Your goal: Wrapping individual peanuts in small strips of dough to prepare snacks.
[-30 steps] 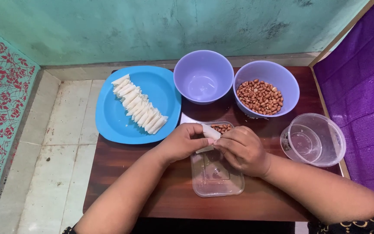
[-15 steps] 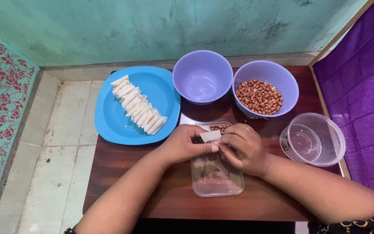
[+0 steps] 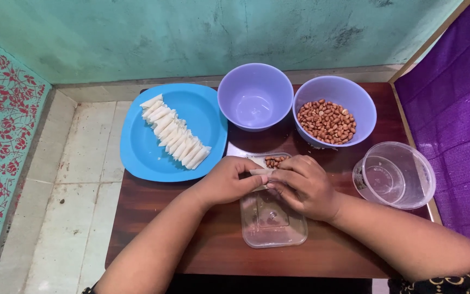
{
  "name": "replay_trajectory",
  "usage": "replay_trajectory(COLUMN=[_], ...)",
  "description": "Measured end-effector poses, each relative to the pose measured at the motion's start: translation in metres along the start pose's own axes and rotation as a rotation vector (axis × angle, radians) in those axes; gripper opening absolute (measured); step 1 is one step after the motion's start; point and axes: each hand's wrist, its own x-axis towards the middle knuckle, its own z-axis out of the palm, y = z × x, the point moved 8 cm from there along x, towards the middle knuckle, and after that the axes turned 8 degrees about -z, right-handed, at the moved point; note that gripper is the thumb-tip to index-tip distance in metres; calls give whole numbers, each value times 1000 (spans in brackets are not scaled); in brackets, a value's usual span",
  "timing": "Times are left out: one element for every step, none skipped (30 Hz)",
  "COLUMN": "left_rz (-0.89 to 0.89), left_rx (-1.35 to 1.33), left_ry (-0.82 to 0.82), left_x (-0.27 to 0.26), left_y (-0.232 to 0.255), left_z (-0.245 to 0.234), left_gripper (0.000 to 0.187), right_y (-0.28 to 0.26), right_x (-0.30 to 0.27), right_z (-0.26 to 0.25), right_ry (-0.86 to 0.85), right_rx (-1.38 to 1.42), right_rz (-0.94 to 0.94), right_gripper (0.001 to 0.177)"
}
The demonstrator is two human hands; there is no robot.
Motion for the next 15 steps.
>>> replay_trajectory(left_rz=[0, 9, 18, 18, 28, 37, 36, 48, 60, 60, 50, 39, 39, 64, 90], left_rx=[0, 30, 60, 60, 58, 57, 56, 68, 80, 81, 91, 100, 100, 100, 100], left_ry=[-1, -23, -45, -43, -49, -55, -55, -39, -22, -24, 19, 64, 64, 81, 98], left_x=[0, 1, 1, 0, 0, -1, -3, -5, -6, -5, -4, -3, -2, -3, -3], left_y=[-1, -2, -2, -1, 1, 3, 6, 11, 16, 15, 14, 13, 13, 15, 17], left_z=[-1, 1, 2, 2, 2, 3, 3, 2, 0, 1, -2, -6, -5, -6, -6], left_gripper=[22, 22, 22, 22, 22, 22, 22, 24, 27, 27, 26, 25, 25, 24, 24], right_y=[1, 1, 1, 1, 2, 2, 4, 7, 11, 10, 12, 13, 15, 18, 22], right_x=[0, 0, 0, 0, 0, 0, -2, -5, -7, -7, -7, -6, -9, -13, -16], right_z=[0, 1, 2, 2, 2, 2, 3, 4, 5, 5, 5, 5, 6, 8, 9], right_ry=[0, -10, -21, -21, -23, -23, -24, -20, -17, -16, -20, -24, -24, -16, -8], right_rx=[-1, -2, -4, -3, -5, -6, -5, -3, -1, -2, -1, 1, 1, 8, 15], right_rz=[1, -6, -13, -14, -3, 10, 10, 18, 26, 27, 45, 62, 62, 81, 100], right_gripper=[12, 10, 8, 8, 8, 8, 8, 9, 9, 9, 9, 9, 9, 8, 8])
